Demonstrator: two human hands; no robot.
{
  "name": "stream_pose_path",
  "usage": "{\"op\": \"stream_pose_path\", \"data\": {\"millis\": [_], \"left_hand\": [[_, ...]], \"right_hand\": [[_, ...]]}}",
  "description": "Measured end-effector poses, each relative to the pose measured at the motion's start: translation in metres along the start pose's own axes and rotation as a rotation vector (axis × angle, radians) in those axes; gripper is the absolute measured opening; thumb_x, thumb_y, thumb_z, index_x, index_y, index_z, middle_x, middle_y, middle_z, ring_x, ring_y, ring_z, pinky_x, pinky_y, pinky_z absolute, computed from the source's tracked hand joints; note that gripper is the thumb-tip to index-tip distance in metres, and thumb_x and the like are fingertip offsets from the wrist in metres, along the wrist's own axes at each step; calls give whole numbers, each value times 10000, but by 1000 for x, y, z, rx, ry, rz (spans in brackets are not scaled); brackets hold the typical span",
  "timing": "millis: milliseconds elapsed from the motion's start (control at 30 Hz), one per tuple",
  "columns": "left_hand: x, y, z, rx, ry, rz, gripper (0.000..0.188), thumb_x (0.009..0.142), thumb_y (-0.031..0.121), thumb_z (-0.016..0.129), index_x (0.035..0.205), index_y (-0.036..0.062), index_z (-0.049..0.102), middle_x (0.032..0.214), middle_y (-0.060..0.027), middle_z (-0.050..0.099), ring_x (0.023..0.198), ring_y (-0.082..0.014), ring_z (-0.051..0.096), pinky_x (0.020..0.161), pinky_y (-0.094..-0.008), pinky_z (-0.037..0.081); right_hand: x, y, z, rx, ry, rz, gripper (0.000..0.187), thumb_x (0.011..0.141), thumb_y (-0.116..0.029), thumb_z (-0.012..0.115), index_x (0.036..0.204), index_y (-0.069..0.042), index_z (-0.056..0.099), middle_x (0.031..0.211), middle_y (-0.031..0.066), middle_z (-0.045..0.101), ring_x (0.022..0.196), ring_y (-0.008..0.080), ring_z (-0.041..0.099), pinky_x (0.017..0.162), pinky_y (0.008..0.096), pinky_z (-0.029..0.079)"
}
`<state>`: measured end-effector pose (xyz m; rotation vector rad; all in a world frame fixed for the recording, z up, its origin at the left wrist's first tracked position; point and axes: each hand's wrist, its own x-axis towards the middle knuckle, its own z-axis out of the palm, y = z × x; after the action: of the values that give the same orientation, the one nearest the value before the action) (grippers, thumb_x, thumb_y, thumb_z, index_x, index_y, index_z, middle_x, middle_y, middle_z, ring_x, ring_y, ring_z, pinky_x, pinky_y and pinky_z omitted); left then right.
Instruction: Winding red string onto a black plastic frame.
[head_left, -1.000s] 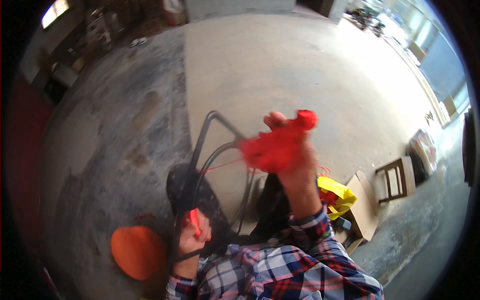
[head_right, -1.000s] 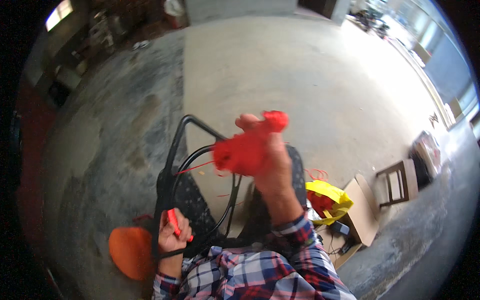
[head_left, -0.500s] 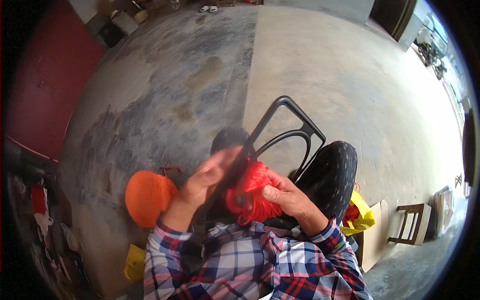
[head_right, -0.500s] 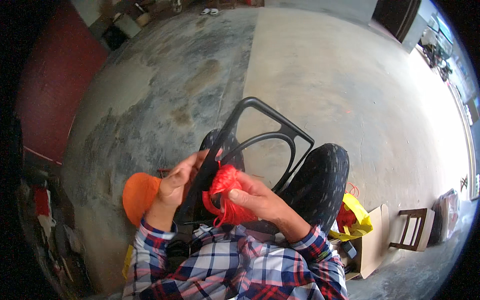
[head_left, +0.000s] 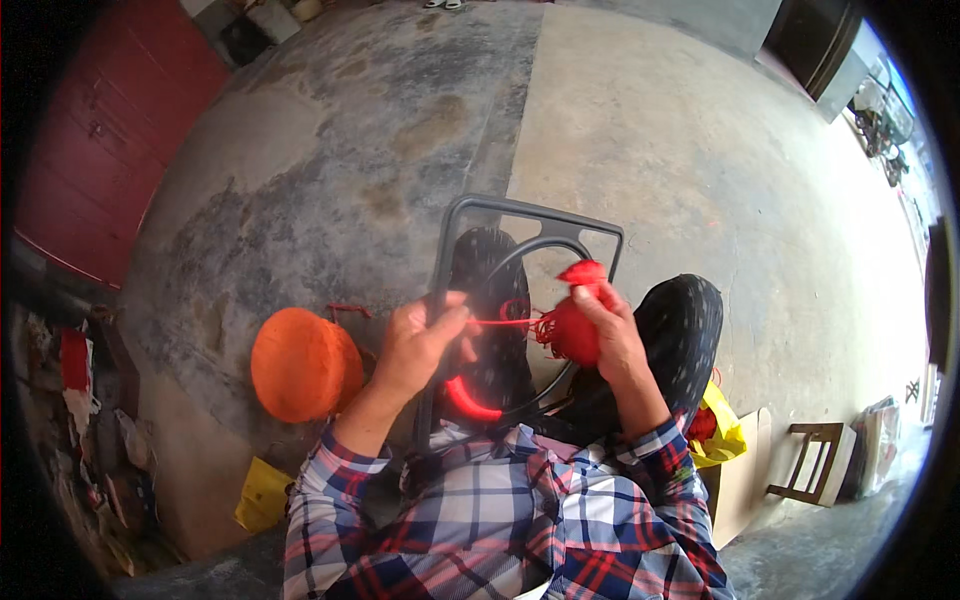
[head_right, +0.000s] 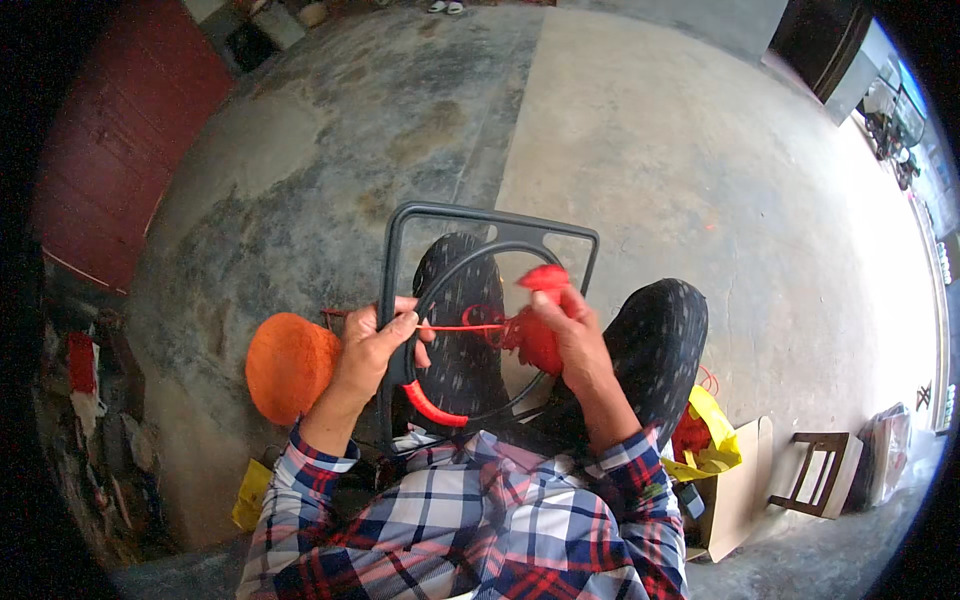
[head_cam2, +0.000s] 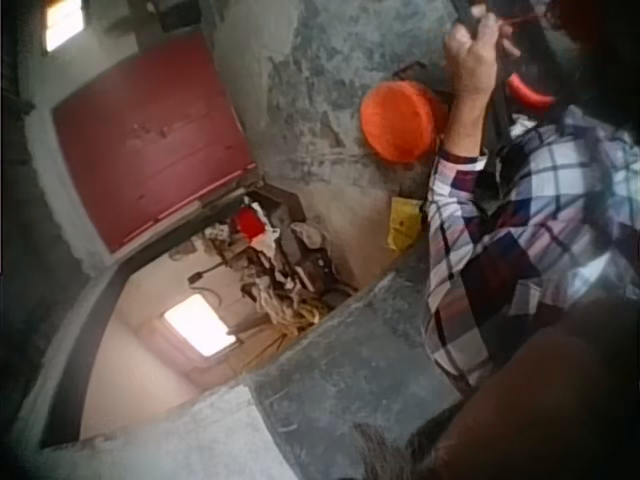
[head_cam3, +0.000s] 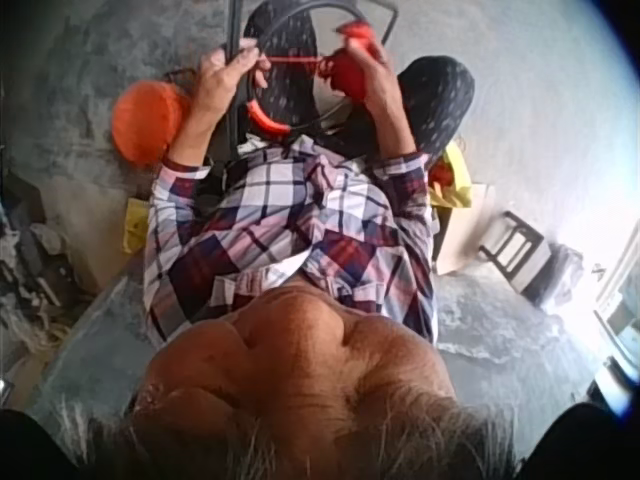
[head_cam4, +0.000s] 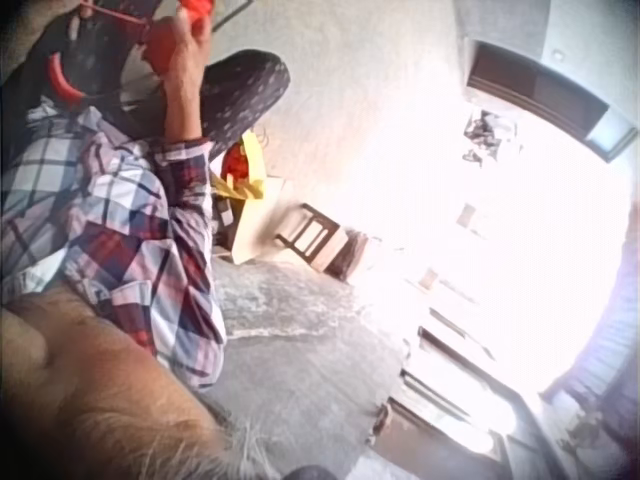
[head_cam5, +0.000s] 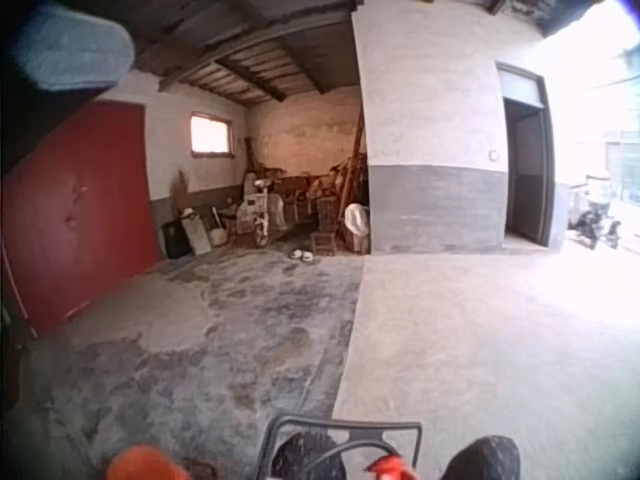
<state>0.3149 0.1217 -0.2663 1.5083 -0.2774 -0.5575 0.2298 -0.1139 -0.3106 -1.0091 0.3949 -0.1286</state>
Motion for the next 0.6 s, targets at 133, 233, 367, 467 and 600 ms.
{"op": "stream_pose_path", "data": {"millis": [133, 233, 367, 467, 600], "left_hand": [[3, 11, 16, 297, -22, 253, 194, 886, 126, 603, 1006, -18, 653, 1069, -135, 638, 909, -198, 630, 779, -319, 494], [5, 9, 21, 465, -29, 421, 186, 852, 119, 628, 961, -22, 680, 1215, -157, 576, 1117, -234, 571, 937, -348, 432], [2, 7, 19, 386, -48, 243, 176, 829, 116, 650, 930, -25, 680, 1279, -168, 546, 1158, -273, 553, 961, -360, 415], [1, 4, 20, 419, -16, 294, 174, 817, 111, 659, 922, -26, 678, 1263, -173, 553, 1148, -286, 557, 957, -364, 417], [2, 5, 26, 513, -19, 482, 185, 800, 102, 666, 932, -27, 670, 1241, -175, 548, 1132, -308, 556, 961, -383, 422]], "right_hand": [[26, 13, 19, -241, -61, 76, 264, 901, -215, 638, 1069, -12, 623, 922, 77, 662, 788, 165, 660, 672, 285, 530], [21, -2, 35, 178, -311, 32, 307, 871, -145, 649, 1147, -16, 613, 1015, 88, 677, 921, 174, 655, 825, 309, 516], [3, -15, 44, 403, -273, 29, 280, 808, -70, 681, 1080, -25, 632, 905, 24, 640, 832, 132, 595, 837, 315, 487], [-2, -7, 23, -27, -94, -90, 280, 799, -93, 713, 1060, -34, 633, 884, 15, 631, 823, 134, 578, 829, 318, 474], [-18, -31, 46, -964, 131, -911, 464, 716, -241, 792, 1089, -20, 625, 953, 101, 595, 904, 256, 561, 813, 375, 447]]}}
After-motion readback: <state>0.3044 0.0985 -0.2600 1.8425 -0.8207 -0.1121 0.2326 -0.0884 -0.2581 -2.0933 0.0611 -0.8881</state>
